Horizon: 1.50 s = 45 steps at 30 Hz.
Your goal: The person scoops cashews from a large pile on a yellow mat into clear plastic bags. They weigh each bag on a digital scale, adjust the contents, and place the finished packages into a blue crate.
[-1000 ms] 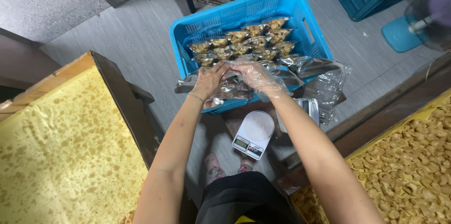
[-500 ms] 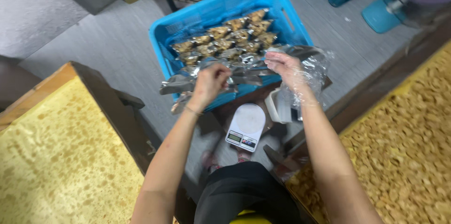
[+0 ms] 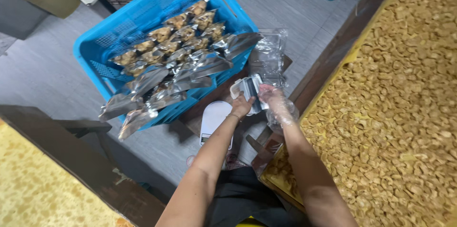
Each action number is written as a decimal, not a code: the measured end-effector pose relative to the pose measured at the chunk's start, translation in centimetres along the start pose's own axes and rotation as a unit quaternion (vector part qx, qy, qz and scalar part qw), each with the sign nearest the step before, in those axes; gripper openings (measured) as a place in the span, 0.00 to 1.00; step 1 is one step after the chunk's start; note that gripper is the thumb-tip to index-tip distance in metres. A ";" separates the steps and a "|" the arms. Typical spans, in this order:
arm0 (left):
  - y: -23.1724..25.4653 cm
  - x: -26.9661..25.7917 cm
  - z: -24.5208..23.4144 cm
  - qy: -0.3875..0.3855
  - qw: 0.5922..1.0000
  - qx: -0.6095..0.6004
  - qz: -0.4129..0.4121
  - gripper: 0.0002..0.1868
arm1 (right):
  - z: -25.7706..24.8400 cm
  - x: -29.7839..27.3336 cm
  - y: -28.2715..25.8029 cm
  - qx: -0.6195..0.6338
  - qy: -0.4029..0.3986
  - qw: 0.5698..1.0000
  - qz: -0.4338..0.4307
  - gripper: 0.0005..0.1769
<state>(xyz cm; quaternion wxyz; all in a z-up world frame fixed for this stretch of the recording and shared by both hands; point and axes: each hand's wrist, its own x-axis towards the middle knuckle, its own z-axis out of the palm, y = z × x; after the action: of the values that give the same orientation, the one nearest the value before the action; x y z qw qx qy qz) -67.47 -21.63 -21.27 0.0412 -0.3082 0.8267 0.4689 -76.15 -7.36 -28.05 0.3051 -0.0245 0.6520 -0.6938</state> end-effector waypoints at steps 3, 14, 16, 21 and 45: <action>-0.5 0.3 0.9 0.036 0.998 0.016 -0.041 0.20 | -0.6 -1.4 0.3 -0.035 0.017 0.999 0.023 0.19; -7.4 3.0 1.2 0.046 0.989 -0.143 -0.006 0.15 | 1.6 -1.7 -1.4 -0.019 -0.060 0.998 -0.012 0.24; -7.0 2.3 -0.2 0.015 0.989 -0.144 -0.034 0.18 | 2.4 -0.7 -1.4 0.007 -0.067 0.998 -0.017 0.25; -7.7 -2.7 -8.1 0.041 0.993 -0.104 0.043 0.12 | 1.3 1.7 -1.0 -0.023 -0.011 0.999 -0.031 0.17; -23.3 -43.6 -15.7 0.535 0.797 -0.195 -0.203 0.18 | 39.2 -29.7 2.1 -0.225 -0.712 0.656 0.108 0.18</action>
<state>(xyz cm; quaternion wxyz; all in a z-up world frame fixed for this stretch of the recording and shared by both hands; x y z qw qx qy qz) -16.02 -22.28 -14.46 -0.3743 -0.6725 0.5265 0.3612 -34.27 -28.60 -13.34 0.7340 -0.5084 0.3693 -0.2577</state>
